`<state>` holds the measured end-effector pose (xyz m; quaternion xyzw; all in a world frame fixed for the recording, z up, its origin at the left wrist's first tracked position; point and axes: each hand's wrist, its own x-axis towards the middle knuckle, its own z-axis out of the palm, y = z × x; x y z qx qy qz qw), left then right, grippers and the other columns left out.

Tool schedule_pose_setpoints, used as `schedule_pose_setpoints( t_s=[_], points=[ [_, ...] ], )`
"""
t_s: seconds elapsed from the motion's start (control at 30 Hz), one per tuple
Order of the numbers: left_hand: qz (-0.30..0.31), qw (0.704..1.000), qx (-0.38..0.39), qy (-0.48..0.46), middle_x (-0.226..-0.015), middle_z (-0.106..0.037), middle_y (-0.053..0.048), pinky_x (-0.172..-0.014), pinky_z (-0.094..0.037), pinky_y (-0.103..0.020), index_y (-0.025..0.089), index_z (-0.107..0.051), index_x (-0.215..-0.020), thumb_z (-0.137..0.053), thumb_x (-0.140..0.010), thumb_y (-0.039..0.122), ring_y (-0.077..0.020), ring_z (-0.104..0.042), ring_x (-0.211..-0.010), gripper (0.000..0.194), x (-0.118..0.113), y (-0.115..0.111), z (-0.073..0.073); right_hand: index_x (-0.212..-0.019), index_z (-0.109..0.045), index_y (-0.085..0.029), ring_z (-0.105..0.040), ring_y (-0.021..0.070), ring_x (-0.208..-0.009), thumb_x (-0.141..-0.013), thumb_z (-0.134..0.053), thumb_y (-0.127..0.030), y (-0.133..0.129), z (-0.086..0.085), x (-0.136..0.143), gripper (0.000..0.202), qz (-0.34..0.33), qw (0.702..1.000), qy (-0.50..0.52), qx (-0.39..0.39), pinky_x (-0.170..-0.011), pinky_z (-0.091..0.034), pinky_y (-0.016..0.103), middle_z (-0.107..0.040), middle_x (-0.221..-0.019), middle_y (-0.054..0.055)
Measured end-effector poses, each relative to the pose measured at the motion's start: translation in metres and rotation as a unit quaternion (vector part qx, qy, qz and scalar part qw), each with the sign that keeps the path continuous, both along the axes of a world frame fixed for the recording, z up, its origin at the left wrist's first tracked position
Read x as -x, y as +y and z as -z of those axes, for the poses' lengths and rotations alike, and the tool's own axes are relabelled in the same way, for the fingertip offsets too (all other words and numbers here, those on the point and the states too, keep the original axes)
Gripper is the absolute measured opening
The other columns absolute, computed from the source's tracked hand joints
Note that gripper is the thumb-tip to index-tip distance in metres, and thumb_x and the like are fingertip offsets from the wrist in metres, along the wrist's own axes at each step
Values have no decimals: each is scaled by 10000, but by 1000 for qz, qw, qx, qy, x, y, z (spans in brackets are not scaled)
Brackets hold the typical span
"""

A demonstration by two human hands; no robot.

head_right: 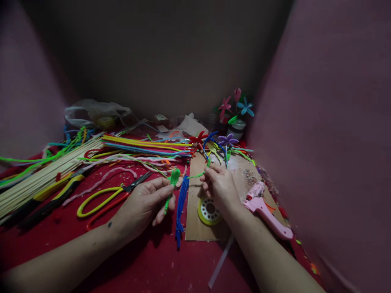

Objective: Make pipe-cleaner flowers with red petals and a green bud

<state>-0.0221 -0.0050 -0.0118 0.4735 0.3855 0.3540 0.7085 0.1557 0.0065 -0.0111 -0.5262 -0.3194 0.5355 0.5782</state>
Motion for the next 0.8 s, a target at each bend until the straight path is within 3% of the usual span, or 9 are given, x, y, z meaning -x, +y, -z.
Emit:
schedule_pose_setpoints(
  t_s=[0.13, 0.23, 0.3, 0.37, 0.47, 0.53, 0.6, 0.8],
  points=[
    [4, 1000, -7, 16, -586, -612, 23, -293, -279, -117, 161, -486, -774, -555, -804, 390, -22, -411, -306, 240, 0, -1, 0, -990, -496, -179, -454, 85, -372, -696, -609, -267, -1, -7, -2, 326, 53, 997, -9, -63, -300, -310, 180, -580, -593, -26],
    [4, 999, -17, 29, -586, -609, 20, -295, -274, -116, 160, -493, -768, -539, -817, 396, -20, -398, -315, 246, 0, -2, 0, -1050, -549, -172, -484, 103, -471, -742, -581, -316, -18, -21, -14, 341, 64, 981, -150, -109, -361, -347, 214, -608, -732, 24],
    [10, 999, -15, 42, -580, -606, 17, -296, -266, -114, 157, -503, -763, -535, -820, 400, -18, -387, -319, 252, -1, -3, -1, -1031, -604, -186, -538, 144, -619, -770, -553, -313, -37, -24, -32, 295, 84, 929, -332, -136, -456, -417, 252, -626, -869, 69],
    [15, 999, -9, 51, -582, -604, 15, -300, -265, -113, 156, -513, -765, -543, -815, 395, -18, -384, -327, 246, -1, -3, -1, -1087, -599, -193, -561, 187, -727, -811, -504, -312, -57, -16, -57, 315, 83, 850, -507, -122, -602, -481, 329, -618, -990, 98],
    [19, 998, -1, 57, -589, -605, 14, -304, -272, -116, 155, -529, -784, -574, -792, 382, -20, -385, -333, 232, -1, -3, 1, -1106, -587, -118, -540, 294, -929, -813, -469, -311, -81, 11, -93, 370, 101, 715, -686, -89, -811, -454, 465, -618, -1027, 154],
    [24, 998, 2, 64, -593, -612, 8, -303, -270, -122, 154, -544, -805, -589, -778, 390, -20, -374, -323, 242, 0, -2, 4, -1155, -553, -74, -524, 316, -955, -832, -422, -292, -92, 28, -105, 411, 114, 655, -745, -59, -840, -442, 492, -594, -1089, 186],
    [27, 997, 0, 69, -614, -625, -2, -302, -268, -129, 154, -558, -820, -596, -768, 409, -20, -371, -319, 264, 0, -1, 8, -1205, -506, -43, -509, 319, -992, -827, -399, -231, -98, 38, -107, 436, 114, 624, -771, -51, -858, -443, 482, -566, -1128, 199],
    [27, 997, -3, 72, -614, -622, -1, -302, -268, -132, 157, -551, -781, -606, -755, 433, -25, -373, -327, 283, -3, 1, 11, -1315, -370, -33, -489, 309, -1035, -790, -445, -169, -108, 42, -100, 547, 154, 598, -785, -58, -889, -443, 450, -513, -1177, 196]
  ],
)
